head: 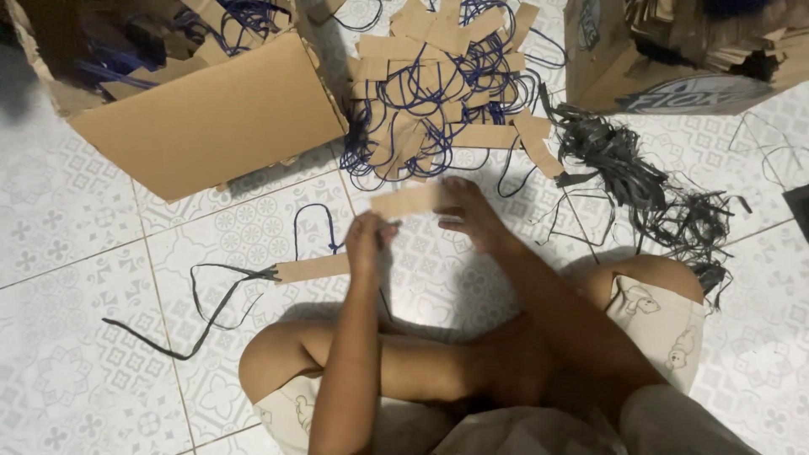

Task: Assembling bag handles by manually attaching blue cords to pre-cut cardboard strips.

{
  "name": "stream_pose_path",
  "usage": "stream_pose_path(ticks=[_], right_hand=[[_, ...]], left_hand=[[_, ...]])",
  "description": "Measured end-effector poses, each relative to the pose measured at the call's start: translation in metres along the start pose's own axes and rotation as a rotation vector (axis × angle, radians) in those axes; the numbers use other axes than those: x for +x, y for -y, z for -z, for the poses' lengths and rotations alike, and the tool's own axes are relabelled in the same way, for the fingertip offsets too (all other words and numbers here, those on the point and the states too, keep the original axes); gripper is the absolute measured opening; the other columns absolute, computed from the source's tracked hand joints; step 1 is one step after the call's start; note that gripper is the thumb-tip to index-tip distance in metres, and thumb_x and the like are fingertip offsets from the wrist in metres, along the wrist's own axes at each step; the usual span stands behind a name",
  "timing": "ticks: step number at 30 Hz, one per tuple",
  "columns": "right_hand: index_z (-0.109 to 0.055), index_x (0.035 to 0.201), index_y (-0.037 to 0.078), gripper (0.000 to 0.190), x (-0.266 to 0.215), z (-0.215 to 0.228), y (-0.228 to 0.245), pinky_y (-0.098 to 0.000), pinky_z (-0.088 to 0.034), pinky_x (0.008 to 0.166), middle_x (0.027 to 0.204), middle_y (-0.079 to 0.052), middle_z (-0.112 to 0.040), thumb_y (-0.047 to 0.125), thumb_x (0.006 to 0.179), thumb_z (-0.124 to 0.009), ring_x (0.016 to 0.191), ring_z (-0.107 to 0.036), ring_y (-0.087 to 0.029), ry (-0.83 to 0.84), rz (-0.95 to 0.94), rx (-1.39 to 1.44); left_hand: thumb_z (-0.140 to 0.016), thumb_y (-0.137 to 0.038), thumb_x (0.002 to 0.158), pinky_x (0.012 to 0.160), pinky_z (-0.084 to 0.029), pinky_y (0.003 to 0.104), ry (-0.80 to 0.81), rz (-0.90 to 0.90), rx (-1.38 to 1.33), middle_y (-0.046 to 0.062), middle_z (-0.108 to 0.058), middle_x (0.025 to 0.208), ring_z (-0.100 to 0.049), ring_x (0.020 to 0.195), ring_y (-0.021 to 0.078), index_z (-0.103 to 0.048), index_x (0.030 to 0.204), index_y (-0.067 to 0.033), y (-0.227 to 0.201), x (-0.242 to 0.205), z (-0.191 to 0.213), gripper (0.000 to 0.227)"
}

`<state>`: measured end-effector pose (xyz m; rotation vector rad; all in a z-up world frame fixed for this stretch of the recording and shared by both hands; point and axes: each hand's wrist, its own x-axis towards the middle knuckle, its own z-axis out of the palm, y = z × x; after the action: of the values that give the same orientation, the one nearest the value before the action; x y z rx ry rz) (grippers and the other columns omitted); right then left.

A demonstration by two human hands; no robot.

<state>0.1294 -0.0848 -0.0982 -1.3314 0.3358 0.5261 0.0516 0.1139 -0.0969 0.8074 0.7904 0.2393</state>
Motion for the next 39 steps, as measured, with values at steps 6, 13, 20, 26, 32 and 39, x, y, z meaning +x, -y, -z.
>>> stream_pose_path(ticks=[6,13,20,26,32,39], right_hand=[[-0.070,0.117,0.011,0.050,0.012,0.050,-0.034,-0.0389,-0.063,0.073,0.110,-0.014,-0.073,0.030,0.075,-0.089,0.100,-0.072,-0.029,-0.047,0.114,-0.603],[-0.044,0.153,0.003,0.076,-0.027,0.026,-0.029,-0.0598,-0.052,0.098,0.146,-0.025,-0.053,0.022,0.084,-0.070,0.137,-0.045,-0.046,-0.303,0.578,-1.412],[-0.012,0.164,0.003,0.063,-0.077,0.006,-0.083,-0.0611,-0.017,0.124,0.172,-0.023,-0.002,0.034,0.112,-0.026,0.158,-0.009,-0.041,0.394,0.391,-1.547],[-0.032,0.158,-0.005,0.068,-0.060,0.053,-0.103,-0.0647,-0.039,0.112,0.161,-0.030,-0.033,0.038,0.108,-0.047,0.148,-0.036,-0.046,0.163,0.650,-1.689],[-0.012,0.163,-0.003,0.077,-0.080,0.044,-0.077,-0.0581,-0.010,0.126,0.169,-0.027,-0.010,0.048,0.108,-0.032,0.158,-0.014,-0.040,0.207,0.099,-1.734],[-0.026,0.158,-0.008,0.066,-0.090,0.036,-0.080,-0.0616,-0.028,0.117,0.164,-0.032,-0.025,0.033,0.107,-0.038,0.152,-0.028,-0.045,0.198,0.219,-1.845]], left_hand=[[-0.071,-0.034,0.079,0.062,-0.051,0.035,-0.014,-0.101,1.033,0.006,-0.069,0.079,-0.069,0.074,0.0220,-0.063,0.119,-0.0156,0.035,-0.033,0.025,0.045],[-0.088,-0.028,0.070,0.117,-0.033,0.056,0.391,-1.214,1.845,0.022,-0.038,0.162,-0.033,0.151,0.0379,-0.046,0.151,-0.0023,0.072,-0.099,0.019,0.095],[-0.046,-0.034,0.103,0.127,-0.009,0.052,0.783,-0.264,2.223,0.013,0.000,0.173,0.005,0.160,0.0333,-0.009,0.165,-0.0088,0.063,-0.101,0.004,0.076],[-0.039,-0.051,0.106,0.128,-0.013,0.049,0.712,-0.298,2.253,0.008,0.004,0.173,0.005,0.159,0.0350,-0.001,0.166,-0.0179,0.078,-0.082,0.020,0.079],[-0.033,-0.053,0.107,0.128,-0.010,0.050,0.751,-0.256,2.333,0.007,0.007,0.173,0.003,0.159,0.0324,0.001,0.166,-0.0203,0.070,-0.086,0.020,0.076],[-0.040,-0.061,0.103,0.127,-0.007,0.049,0.634,-0.442,2.483,0.015,-0.021,0.169,-0.005,0.160,0.0312,-0.025,0.159,-0.0072,0.072,-0.118,-0.006,0.078]])
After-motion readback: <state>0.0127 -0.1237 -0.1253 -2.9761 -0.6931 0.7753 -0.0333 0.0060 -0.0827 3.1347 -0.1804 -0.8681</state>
